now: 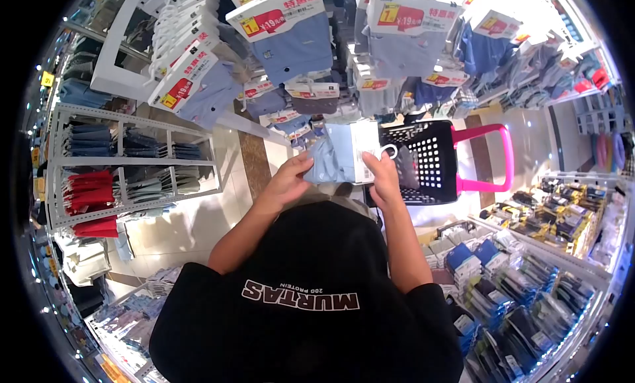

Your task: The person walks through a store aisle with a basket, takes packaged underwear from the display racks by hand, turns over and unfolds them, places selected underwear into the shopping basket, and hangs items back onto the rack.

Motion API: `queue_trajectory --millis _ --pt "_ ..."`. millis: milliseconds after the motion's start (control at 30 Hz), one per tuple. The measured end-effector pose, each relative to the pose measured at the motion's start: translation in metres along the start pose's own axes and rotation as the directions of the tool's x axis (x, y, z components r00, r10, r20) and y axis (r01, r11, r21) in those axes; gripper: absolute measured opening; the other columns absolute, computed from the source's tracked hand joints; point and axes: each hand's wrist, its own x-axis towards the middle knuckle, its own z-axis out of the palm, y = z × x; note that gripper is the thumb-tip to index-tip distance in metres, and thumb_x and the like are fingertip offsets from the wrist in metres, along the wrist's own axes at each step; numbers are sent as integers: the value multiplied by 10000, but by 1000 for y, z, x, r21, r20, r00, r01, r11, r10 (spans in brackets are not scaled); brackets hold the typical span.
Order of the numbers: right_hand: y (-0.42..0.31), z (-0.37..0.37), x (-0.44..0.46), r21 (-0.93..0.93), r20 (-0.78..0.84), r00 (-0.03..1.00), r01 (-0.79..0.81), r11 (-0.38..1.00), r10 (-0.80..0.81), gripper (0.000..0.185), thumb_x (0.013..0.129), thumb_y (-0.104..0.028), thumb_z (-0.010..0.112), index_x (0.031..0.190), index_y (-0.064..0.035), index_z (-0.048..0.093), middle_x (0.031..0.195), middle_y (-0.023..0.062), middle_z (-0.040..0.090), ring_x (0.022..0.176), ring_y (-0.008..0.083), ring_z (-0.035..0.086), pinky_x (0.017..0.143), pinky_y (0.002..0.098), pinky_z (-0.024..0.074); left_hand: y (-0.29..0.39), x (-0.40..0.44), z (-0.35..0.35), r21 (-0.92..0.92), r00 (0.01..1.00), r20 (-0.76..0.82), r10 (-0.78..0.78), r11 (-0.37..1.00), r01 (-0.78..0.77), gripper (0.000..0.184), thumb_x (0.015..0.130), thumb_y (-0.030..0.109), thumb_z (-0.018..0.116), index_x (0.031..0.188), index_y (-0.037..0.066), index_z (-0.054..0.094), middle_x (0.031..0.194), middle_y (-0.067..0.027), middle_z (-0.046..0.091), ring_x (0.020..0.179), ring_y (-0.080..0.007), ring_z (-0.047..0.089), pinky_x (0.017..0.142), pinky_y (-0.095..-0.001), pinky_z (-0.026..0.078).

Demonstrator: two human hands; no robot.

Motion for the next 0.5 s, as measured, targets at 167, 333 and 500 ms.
queue_trajectory --millis 167,333,500 --pt "4 0 -1 -170 -64 993 86 982 -98 397 930 -98 605 1288 4 468 1147 79 625 995 139 610 890 291 480 4 0 13 54 999 -30 31 998 -30 376 977 153 543 1319 2 504 1274 -81 598 1165 -199 578 1035 -364 423" --pt "9 4 -3 -272 -19 990 129 954 -139 459 916 -104 638 1314 7 437 1130 72 607 981 109 587 853 259 480 -3 2 33 221 981 -123 153 967 -123 248 937 103 619 1153 -14 585 1067 -52 650 962 -128 625 873 -287 498" --pt "11 22 -16 -371 140 981 177 912 -133 687 809 -165 765 1347 12 376 1138 85 590 1006 145 582 878 284 486 -14 4 62 818 936 -113 334 566 -103 146 942 143 625 994 8 651 856 -9 641 767 -71 580 719 -223 471"
